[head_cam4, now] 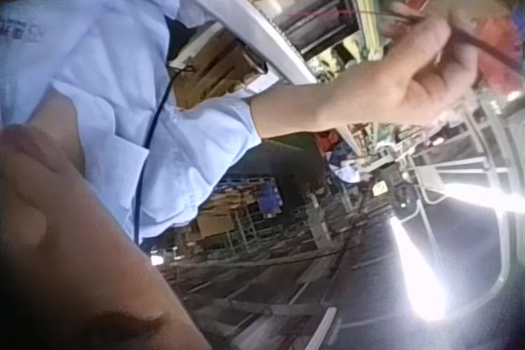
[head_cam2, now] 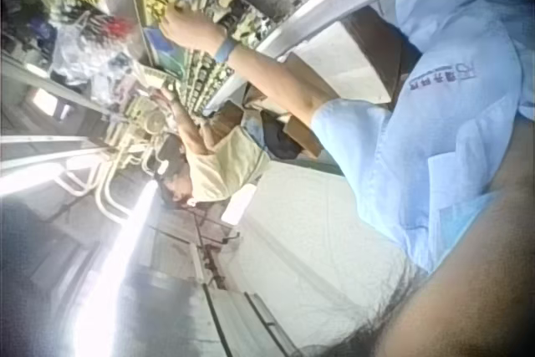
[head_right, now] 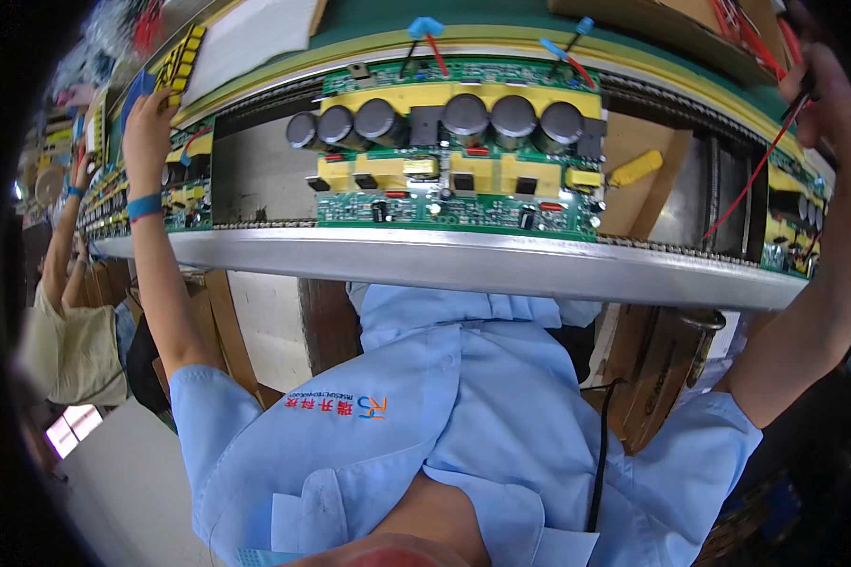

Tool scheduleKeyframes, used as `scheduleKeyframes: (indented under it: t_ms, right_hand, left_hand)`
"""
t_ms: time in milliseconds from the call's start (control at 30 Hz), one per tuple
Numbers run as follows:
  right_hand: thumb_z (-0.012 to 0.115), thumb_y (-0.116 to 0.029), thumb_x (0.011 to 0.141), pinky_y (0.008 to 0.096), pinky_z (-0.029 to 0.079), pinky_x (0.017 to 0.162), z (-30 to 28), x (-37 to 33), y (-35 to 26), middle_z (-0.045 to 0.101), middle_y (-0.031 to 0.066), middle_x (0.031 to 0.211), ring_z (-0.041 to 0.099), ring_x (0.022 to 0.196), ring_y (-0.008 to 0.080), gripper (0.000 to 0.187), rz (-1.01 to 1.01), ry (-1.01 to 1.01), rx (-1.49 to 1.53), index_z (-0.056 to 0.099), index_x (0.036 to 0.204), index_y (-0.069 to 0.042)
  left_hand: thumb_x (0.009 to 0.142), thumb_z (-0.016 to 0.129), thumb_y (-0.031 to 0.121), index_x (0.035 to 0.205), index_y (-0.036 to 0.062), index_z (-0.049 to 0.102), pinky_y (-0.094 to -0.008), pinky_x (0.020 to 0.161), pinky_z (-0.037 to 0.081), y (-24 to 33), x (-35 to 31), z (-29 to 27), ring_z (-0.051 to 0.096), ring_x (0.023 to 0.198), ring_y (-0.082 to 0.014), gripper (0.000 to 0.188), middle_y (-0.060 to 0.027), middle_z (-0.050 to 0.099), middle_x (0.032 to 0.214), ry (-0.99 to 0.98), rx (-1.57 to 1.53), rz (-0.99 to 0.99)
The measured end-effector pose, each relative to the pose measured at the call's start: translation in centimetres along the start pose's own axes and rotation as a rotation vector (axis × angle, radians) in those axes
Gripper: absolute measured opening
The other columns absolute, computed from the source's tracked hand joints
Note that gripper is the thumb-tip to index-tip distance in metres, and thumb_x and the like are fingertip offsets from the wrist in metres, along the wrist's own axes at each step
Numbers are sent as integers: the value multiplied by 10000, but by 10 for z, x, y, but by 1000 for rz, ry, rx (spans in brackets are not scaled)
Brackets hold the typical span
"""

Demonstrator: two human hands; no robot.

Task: Connecting wires and checking components on PCB boards on an assembly line.

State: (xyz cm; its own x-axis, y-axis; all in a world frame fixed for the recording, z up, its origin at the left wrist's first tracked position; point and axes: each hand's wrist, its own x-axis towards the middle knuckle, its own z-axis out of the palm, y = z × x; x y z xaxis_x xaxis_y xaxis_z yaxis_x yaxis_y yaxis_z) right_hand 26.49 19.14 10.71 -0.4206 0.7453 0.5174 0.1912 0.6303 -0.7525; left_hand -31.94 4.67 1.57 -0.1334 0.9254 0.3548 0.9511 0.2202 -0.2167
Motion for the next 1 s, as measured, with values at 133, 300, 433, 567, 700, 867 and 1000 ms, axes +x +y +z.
scheduleKeyframes:
  t_ms: [133, 300, 433, 567, 700, 867, 1000]
  right_hand:
    - [510, -175, 1007, 207, 431, 643, -24, -42, -2, 639, 97, 959, 595, 799, 115, 338, 82, -157, -387, 573, 1252, 49]
    - [564, -200, 975, 206, 417, 617, -2, -79, 6, 658, 94, 990, 590, 775, 110, 333, 239, 61, -229, 614, 1200, 40]
    - [610, -204, 944, 201, 421, 619, -18, -92, 24, 683, 79, 991, 609, 753, 104, 290, 167, 20, -436, 664, 1146, -3]
    - [631, -220, 935, 195, 424, 633, -22, -110, 23, 684, 56, 1002, 611, 772, 87, 290, 248, 55, -465, 673, 1143, -23]
    - [645, -204, 928, 173, 444, 691, -21, -119, 26, 692, 47, 1039, 623, 839, 78, 256, 180, 66, -522, 682, 1136, -58]
    - [643, -205, 931, 173, 453, 713, -17, -119, 27, 695, 47, 1049, 626, 867, 79, 245, 209, 64, -441, 680, 1125, -61]
    - [642, -183, 933, 168, 443, 728, -11, -117, 28, 688, 45, 1053, 618, 881, 81, 241, 136, 28, -419, 669, 1129, -47]
  left_hand:
    - [867, 703, 207, 1110, 49, 685, -339, 765, 515, 27, 0, -39, 678, 876, -250, 290, -118, 697, 945, 131, -140, -112]
    - [759, 808, 172, 1068, 73, 701, -352, 873, 483, 242, -9, -99, 663, 745, -120, 341, -40, 705, 874, 181, -530, 320]
    - [704, 815, 139, 977, 71, 685, -449, 981, 387, 341, -30, -109, 641, 741, -154, 310, -23, 687, 872, -3, -677, 592]
    - [696, 807, 149, 964, 77, 677, -461, 960, 364, 368, -36, -95, 631, 790, -186, 307, -27, 671, 852, 6, -703, 681]
    - [693, 807, 163, 967, 77, 679, -456, 963, 356, 378, -36, -89, 624, 760, -185, 314, -26, 663, 847, 20, -674, 717]
    - [686, 809, 171, 971, 81, 680, -443, 963, 355, 384, -36, -92, 614, 715, -185, 326, -25, 656, 838, 30, -658, 724]
    - [684, 805, 175, 984, 86, 679, -436, 956, 356, 388, -37, -96, 610, 713, -186, 337, -21, 643, 826, 12, -559, 713]
